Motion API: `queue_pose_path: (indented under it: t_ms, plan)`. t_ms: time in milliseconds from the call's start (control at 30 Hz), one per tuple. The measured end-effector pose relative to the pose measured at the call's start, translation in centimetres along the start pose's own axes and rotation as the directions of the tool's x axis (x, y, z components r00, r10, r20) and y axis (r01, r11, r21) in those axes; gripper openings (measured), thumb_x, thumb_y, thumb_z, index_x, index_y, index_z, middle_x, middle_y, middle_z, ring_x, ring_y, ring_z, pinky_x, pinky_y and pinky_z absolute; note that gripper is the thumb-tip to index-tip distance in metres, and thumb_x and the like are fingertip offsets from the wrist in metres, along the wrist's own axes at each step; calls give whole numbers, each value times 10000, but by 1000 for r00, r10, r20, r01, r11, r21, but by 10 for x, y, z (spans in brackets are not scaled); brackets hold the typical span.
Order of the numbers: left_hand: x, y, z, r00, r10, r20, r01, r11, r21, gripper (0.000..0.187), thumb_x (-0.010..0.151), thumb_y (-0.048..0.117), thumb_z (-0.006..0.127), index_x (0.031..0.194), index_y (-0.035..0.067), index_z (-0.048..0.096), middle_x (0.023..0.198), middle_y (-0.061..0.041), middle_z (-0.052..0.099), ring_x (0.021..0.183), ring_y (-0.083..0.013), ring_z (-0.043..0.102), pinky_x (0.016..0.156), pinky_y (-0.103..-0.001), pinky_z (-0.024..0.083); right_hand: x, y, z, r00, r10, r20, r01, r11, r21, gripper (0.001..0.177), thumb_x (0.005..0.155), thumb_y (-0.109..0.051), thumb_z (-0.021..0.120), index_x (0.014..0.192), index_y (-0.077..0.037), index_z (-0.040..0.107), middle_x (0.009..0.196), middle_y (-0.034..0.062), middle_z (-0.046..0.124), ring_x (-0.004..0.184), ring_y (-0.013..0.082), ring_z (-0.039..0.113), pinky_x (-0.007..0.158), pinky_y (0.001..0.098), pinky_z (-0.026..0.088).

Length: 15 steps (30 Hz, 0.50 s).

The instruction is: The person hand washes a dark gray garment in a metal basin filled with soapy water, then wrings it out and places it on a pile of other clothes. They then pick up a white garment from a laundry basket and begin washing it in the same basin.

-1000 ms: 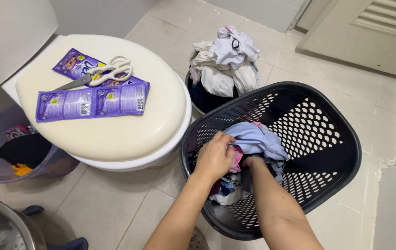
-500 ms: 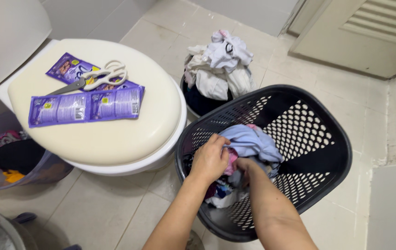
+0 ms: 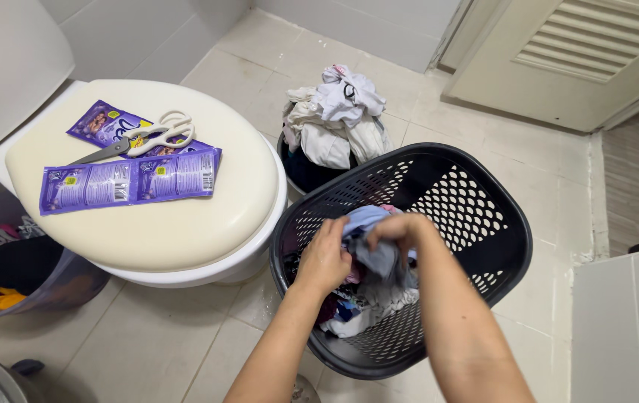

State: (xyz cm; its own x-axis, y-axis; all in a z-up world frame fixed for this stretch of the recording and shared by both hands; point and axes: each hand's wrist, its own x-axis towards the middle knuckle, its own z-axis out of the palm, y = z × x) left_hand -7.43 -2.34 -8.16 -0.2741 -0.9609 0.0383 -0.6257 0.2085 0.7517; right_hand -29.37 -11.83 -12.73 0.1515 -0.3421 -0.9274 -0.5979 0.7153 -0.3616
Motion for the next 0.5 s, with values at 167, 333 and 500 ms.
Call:
queue_pose_path:
  t_ms: [167, 333, 500]
  plan:
    - [3, 1, 2, 997, -43, 58, 46, 997, -55, 1206, 627, 40, 855, 1581, 99, 120, 1562, -189, 310, 1436, -390, 342, 1149, -427, 376, -80, -34, -12, 936, -331, -119, 322, 942, -88, 508, 723, -110, 788, 1212, -19, 685, 1057, 149, 764, 875, 271, 747, 716, 488, 614]
    - [4, 8, -3, 998, -19, 64, 28, 989, -144, 1509, 494, 204, 1009, 1595, 142, -20, 1604, -214, 240, 1499, -381, 257, 1212, -432, 271, -138, -42, -6, 818, -562, -124, 565, 825, -16, 466, 792, -227, 798, 1194, -4, 723, 1012, 96, 776, 838, 190, 735, 704, 360, 617]
    - [0, 16, -10, 963, -145, 226, 175, 977, -121, 1594, 445, 334, 1003, 1615, 204, -71, 1615, -187, 225, 1509, -365, 236, 1203, -457, 268, -174, -45, 7, 716, -647, -262, 698, 652, 297, 449, 867, -275, 761, 1186, 34, 695, 1051, 96, 762, 897, 172, 737, 811, 363, 619]
